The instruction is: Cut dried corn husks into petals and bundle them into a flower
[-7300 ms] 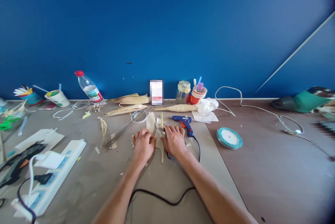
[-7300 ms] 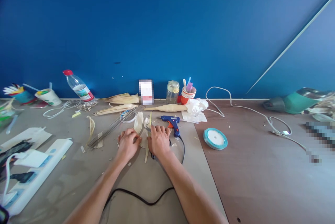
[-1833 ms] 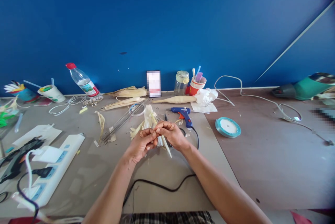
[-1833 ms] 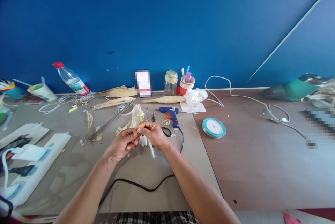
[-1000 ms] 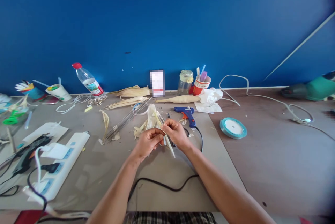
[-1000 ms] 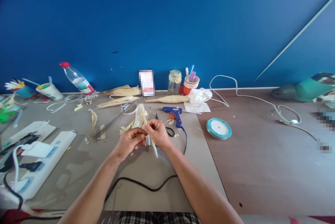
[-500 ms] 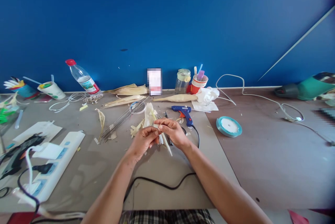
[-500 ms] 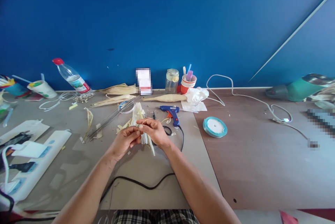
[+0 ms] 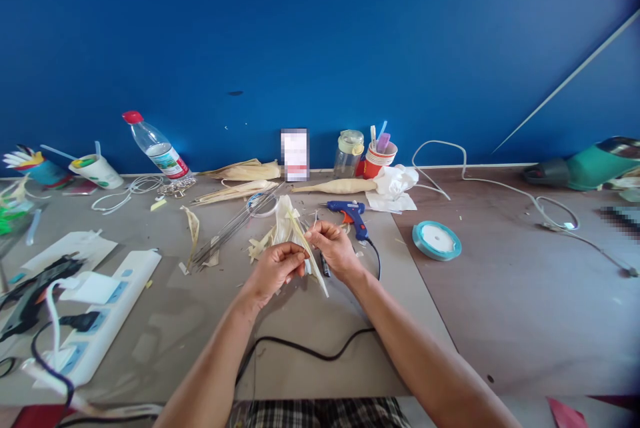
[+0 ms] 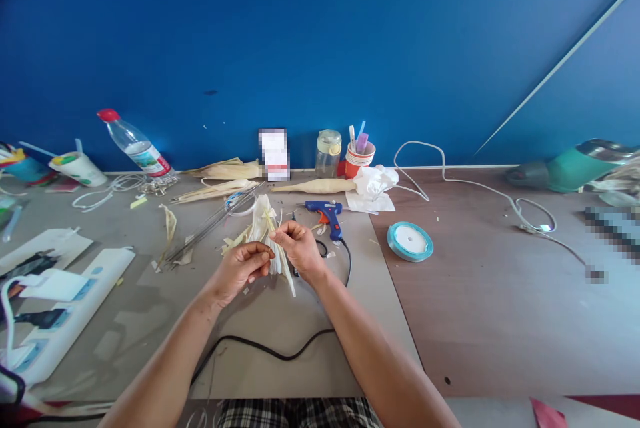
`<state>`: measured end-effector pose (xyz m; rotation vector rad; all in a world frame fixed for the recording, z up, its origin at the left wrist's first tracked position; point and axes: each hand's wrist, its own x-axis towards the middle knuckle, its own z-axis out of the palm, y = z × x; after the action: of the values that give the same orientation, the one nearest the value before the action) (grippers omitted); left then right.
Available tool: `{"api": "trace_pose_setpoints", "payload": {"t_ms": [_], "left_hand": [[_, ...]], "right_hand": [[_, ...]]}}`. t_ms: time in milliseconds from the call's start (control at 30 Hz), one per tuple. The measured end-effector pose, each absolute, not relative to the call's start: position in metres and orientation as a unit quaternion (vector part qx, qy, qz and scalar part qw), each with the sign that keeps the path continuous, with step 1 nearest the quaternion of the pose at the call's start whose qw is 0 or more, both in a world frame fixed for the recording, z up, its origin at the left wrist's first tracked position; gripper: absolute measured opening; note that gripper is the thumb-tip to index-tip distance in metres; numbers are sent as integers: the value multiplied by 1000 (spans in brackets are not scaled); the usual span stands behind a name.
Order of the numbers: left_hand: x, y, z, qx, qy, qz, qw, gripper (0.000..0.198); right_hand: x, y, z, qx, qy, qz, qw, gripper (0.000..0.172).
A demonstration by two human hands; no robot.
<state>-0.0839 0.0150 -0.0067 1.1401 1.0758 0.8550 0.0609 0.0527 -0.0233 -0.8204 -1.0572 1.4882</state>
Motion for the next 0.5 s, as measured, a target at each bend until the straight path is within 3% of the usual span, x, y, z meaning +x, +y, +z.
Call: {"api": "trace_pose_setpoints", "payload": {"t_ms": [500], "left_hand": [[-82,16,-14,562,506,367,542,22]], "right_hand": [[65,53,-21,-435,-527,569,458,34]]}}
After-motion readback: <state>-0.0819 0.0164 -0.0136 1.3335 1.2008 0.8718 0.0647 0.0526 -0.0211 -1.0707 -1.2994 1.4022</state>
